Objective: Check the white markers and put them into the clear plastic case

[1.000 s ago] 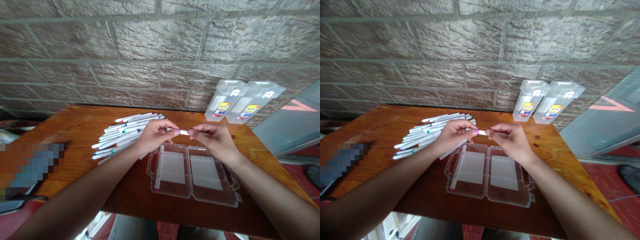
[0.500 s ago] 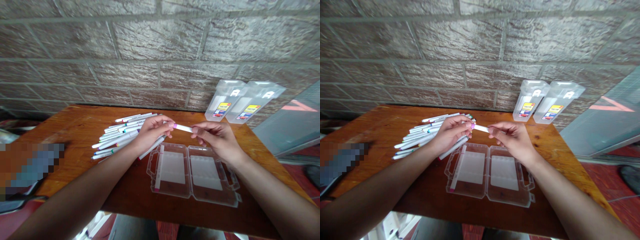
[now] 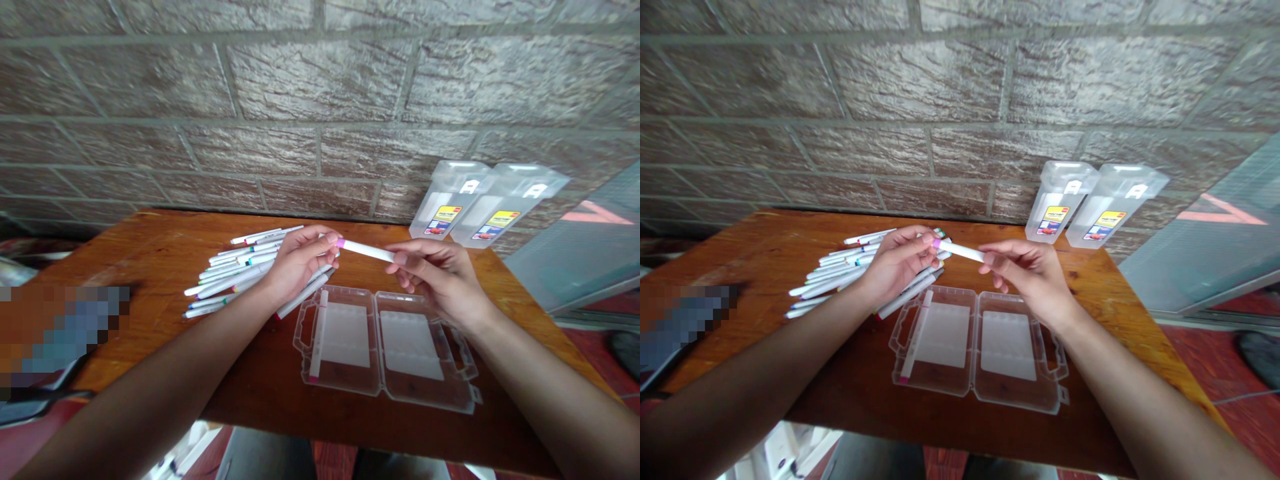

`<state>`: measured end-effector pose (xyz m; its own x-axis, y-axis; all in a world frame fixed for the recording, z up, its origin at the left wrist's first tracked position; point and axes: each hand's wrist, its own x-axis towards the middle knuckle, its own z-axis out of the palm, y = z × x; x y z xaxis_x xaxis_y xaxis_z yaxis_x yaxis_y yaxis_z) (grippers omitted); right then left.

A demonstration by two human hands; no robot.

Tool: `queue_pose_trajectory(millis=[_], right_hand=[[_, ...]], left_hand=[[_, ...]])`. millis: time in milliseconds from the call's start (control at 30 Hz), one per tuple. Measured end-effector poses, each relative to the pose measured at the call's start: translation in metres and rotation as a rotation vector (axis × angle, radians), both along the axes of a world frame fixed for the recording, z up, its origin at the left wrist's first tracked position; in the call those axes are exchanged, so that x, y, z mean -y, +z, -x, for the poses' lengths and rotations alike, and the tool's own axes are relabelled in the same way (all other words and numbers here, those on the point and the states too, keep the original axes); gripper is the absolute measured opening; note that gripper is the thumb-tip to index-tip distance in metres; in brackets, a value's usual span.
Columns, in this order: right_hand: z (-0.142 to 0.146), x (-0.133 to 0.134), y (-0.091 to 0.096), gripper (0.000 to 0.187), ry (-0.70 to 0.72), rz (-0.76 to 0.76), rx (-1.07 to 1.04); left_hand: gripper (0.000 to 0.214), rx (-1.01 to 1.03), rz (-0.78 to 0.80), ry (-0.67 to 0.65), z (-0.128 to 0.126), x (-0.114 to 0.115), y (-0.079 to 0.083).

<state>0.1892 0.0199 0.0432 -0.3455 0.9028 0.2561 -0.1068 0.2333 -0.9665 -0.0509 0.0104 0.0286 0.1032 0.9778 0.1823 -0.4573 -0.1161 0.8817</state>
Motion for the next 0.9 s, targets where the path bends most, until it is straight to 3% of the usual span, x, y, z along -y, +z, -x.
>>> queue_pose_trajectory(millis=[900], right_hand=[[-0.0002,0.0055,0.0069,0.019,0.093,0.084,-0.116]], left_hand=[[0.015,0.046,0.008,-0.017,0.0000,-0.0003,0.0009]])
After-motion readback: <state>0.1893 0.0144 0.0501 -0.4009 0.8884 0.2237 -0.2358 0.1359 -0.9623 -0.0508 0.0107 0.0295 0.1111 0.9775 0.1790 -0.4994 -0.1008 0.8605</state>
